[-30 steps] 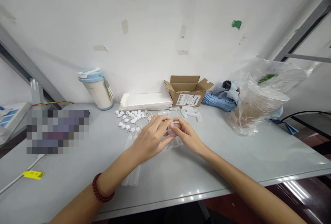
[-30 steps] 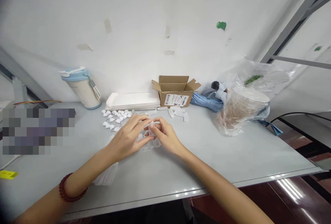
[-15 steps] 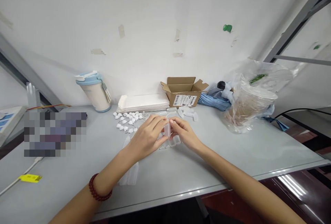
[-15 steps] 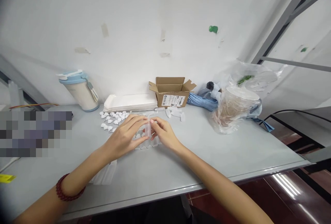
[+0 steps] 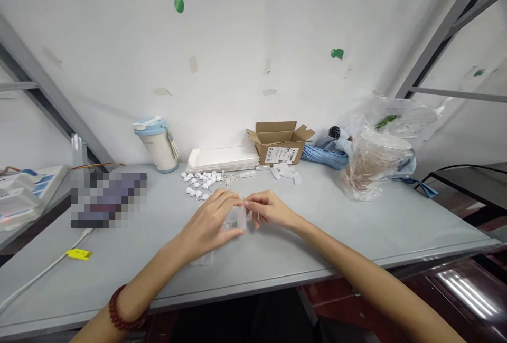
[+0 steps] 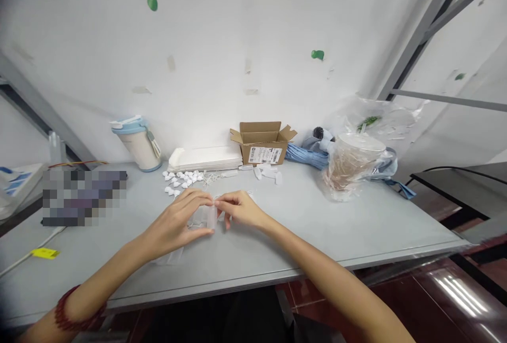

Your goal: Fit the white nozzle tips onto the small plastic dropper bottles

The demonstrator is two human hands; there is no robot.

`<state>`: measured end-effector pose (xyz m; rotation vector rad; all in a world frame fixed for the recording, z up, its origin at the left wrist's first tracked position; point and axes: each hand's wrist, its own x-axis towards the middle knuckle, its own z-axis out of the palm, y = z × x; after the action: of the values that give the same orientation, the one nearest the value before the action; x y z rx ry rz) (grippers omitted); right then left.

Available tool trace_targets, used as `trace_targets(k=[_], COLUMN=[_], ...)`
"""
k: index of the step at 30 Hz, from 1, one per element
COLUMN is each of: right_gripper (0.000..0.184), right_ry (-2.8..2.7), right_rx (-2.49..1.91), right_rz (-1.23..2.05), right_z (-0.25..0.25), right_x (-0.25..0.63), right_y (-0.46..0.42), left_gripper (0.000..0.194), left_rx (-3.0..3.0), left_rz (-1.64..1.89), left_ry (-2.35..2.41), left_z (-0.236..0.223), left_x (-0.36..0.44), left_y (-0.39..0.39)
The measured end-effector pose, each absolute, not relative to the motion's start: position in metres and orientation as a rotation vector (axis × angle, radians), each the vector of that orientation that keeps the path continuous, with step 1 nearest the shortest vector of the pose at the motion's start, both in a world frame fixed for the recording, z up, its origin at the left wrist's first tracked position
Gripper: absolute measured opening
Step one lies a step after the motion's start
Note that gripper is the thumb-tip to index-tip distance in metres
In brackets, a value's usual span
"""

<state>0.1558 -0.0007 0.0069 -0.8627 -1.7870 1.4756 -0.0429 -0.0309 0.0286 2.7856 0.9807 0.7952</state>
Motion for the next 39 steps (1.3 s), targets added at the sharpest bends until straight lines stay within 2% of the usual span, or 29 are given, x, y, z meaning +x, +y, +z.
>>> trace_targets(k=[6,14,22,39], right_gripper=[0.031,0.025,0.032,0.038], right_ry=[-2.028,-2.108,-2.244,-2.414], right_rx=[-0.791,-0.812,-0.790,-0.741], right_rz=[1.597,1.554,1.482,1.341], right_z=[0.005,-0.002,0.000,-0.002], right_x=[0.149,0.141,0.141,0.143], right_y=[-0.015,-0.022,-0.024,-0.020], left_gripper=[0.037,0.030,0.031,0.034], left_rx=[2.659,2.561,2.520,2.539], left_rz=[0.668,0.560,0.414,0.405], left_ry=[1.066,1.089,1.155,1.136], left_z=[0.021,0.017,0.016,0.011], left_x=[-0.065,-0.081,-0.081,-0.085], left_y=[-0.063,-0.070,-0.069,-0.067])
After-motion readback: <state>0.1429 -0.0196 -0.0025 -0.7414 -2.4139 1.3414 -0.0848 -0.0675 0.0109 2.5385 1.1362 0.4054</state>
